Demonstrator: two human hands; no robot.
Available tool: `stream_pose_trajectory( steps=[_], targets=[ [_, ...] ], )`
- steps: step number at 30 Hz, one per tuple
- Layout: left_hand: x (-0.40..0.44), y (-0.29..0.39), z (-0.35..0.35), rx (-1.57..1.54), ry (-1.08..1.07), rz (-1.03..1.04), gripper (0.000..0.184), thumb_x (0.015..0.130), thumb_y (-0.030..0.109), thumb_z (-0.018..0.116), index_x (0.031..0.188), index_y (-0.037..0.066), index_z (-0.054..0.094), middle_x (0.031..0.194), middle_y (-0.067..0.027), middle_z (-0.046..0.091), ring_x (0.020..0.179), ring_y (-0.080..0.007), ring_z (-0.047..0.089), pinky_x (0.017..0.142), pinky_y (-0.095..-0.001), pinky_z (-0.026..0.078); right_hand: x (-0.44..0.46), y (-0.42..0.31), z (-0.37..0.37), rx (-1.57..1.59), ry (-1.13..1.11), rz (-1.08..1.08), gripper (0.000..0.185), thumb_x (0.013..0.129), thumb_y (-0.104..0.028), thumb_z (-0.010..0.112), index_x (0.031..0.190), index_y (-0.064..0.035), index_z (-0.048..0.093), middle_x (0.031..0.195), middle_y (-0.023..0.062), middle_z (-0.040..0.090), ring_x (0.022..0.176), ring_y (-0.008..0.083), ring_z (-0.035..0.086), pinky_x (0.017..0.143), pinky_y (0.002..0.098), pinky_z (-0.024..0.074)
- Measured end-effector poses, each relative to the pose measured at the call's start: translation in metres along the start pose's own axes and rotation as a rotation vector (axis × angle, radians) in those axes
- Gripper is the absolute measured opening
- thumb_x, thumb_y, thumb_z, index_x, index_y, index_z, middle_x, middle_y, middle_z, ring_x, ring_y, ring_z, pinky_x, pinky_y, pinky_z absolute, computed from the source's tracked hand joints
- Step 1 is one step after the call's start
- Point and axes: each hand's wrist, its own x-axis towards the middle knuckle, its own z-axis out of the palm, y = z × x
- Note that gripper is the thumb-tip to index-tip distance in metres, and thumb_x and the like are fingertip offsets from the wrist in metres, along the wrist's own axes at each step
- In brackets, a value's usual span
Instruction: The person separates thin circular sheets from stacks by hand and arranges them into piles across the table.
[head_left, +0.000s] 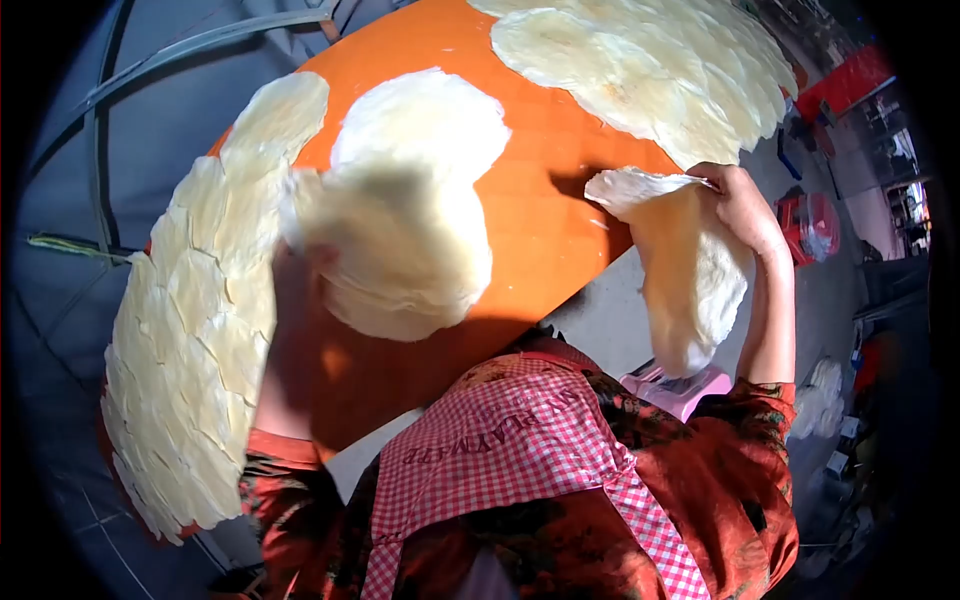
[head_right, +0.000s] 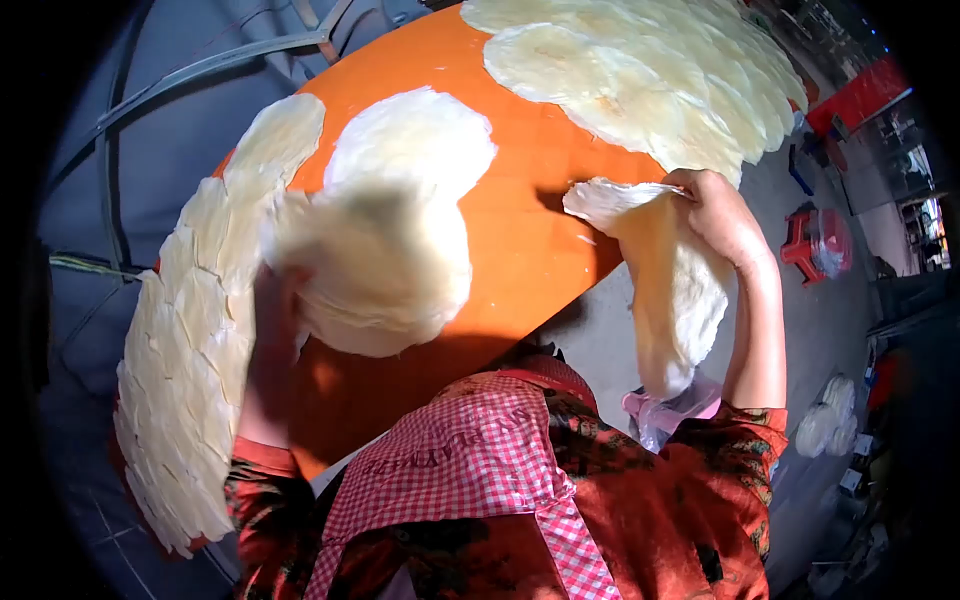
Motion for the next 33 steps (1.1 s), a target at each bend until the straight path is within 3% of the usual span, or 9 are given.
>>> stream_pose_trajectory(
  steps=[8, 13, 15, 19, 23, 25, 27, 30, 33],
  targets=[
    [0.093, 0.093, -0.110, 0.406, -0.200, -0.285, 0.061, 0.069, 0.007, 0.069, 0.126, 0.001, 0.048, 0.103, -0.0124, 0.064, 0.089, -0.0209, 0.062, 0.082, -0.0326, 0.050, -0.006, 0.006, 0.005, 0.032, 0.029, 0.023, 0.025, 0.082, -0.006, 0.054, 0.103, 0.0050, 0.062, 0.089, 0.0235, 0.065, 0.082, 0.0292, 0.064, 0.077, 0.0356, 0.0482],
    [0.108, -0.043, -0.208, 1.085, 0.211, 0.217, 0.065, 0.074, 0.020, 0.075, 0.130, 0.005, 0.046, 0.104, -0.0102, 0.060, 0.086, -0.0225, 0.060, 0.075, -0.0312, 0.048, 0.031, -0.011, 0.011, -0.042, -0.089, -0.147, 0.025, 0.082, -0.013, 0.059, 0.098, 0.0056, 0.062, 0.082, 0.0235, 0.065, 0.074, 0.0265, 0.062, 0.072, 0.0377, 0.0482],
    [0.109, -0.089, -0.181, 0.701, 0.144, 0.137, 0.057, 0.077, 0.024, 0.073, 0.124, 0.002, 0.050, 0.100, -0.0089, 0.062, 0.086, -0.0199, 0.059, 0.074, -0.0314, 0.048, 0.085, -0.030, 0.014, -0.130, -0.171, -0.147, 0.025, 0.086, -0.016, 0.061, 0.102, 0.0029, 0.064, 0.082, 0.0127, 0.066, 0.075, 0.0162, 0.058, 0.072, 0.0328, 0.0488],
    [0.044, -0.156, -0.112, 0.474, 0.049, 0.057, 0.031, 0.089, 0.025, 0.061, 0.107, 0.001, 0.058, 0.090, -0.0076, 0.064, 0.076, -0.0129, 0.060, 0.070, -0.0264, 0.050, 0.160, -0.078, -0.018, -0.262, 0.001, -0.398, 0.026, 0.086, -0.018, 0.061, 0.103, 0.0016, 0.064, 0.080, 0.0135, 0.067, 0.073, 0.0192, 0.061, 0.069, 0.0356, 0.0495],
    [-0.043, -0.155, -0.037, -0.252, 0.055, -0.288, 0.042, 0.094, 0.039, 0.052, 0.112, 0.001, 0.055, 0.104, -0.0144, 0.063, 0.092, -0.0245, 0.064, 0.081, -0.0344, 0.053, 0.138, -0.183, -0.011, -0.349, 0.173, -0.723, 0.027, 0.087, -0.021, 0.055, 0.101, 0.0001, 0.064, 0.078, 0.0190, 0.065, 0.069, 0.0254, 0.065, 0.064, 0.0391, 0.0499],
    [-0.062, -0.169, -0.014, -0.578, 0.092, -0.323, 0.051, 0.093, 0.046, 0.050, 0.117, 0.002, 0.052, 0.114, -0.0183, 0.058, 0.105, -0.0312, 0.059, 0.091, -0.0414, 0.049, 0.110, -0.217, 0.027, -0.465, 0.091, -0.602, 0.024, 0.086, -0.020, 0.054, 0.099, -0.0024, 0.066, 0.076, 0.0177, 0.065, 0.065, 0.0290, 0.063, 0.063, 0.0397, 0.0499],
    [-0.073, -0.178, 0.006, -0.866, 0.064, -0.311, 0.058, 0.092, 0.053, 0.048, 0.122, 0.004, 0.049, 0.123, -0.0210, 0.053, 0.116, -0.0363, 0.052, 0.099, -0.0481, 0.044, 0.102, -0.216, 0.098, -0.671, 0.240, -0.999, 0.022, 0.086, -0.021, 0.054, 0.097, -0.0063, 0.067, 0.074, 0.0164, 0.064, 0.062, 0.0321, 0.061, 0.063, 0.0399, 0.0505],
    [-0.079, -0.184, 0.028, -1.188, -0.059, -0.239, 0.062, 0.090, 0.061, 0.045, 0.126, 0.011, 0.047, 0.131, -0.0219, 0.046, 0.125, -0.0405, 0.042, 0.103, -0.0596, 0.035, 0.056, -0.229, 0.207, -0.410, -0.153, -1.024, 0.015, 0.081, -0.018, 0.056, 0.086, -0.0051, 0.062, 0.076, 0.0101, 0.064, 0.072, 0.0258, 0.064, 0.061, 0.0388, 0.0526],
    [-0.078, -0.199, 0.038, -1.316, -0.071, -0.288, 0.078, 0.087, 0.068, 0.040, 0.143, 0.015, 0.030, 0.145, -0.0195, 0.032, 0.134, -0.0380, 0.031, 0.109, -0.0586, 0.024, 0.033, -0.175, 0.321, -0.239, -0.205, -1.050, 0.041, 0.081, -0.013, 0.061, 0.121, -0.0031, 0.055, 0.112, 0.0171, 0.060, 0.099, 0.0323, 0.060, 0.077, 0.0391, 0.0543]
  ],
)
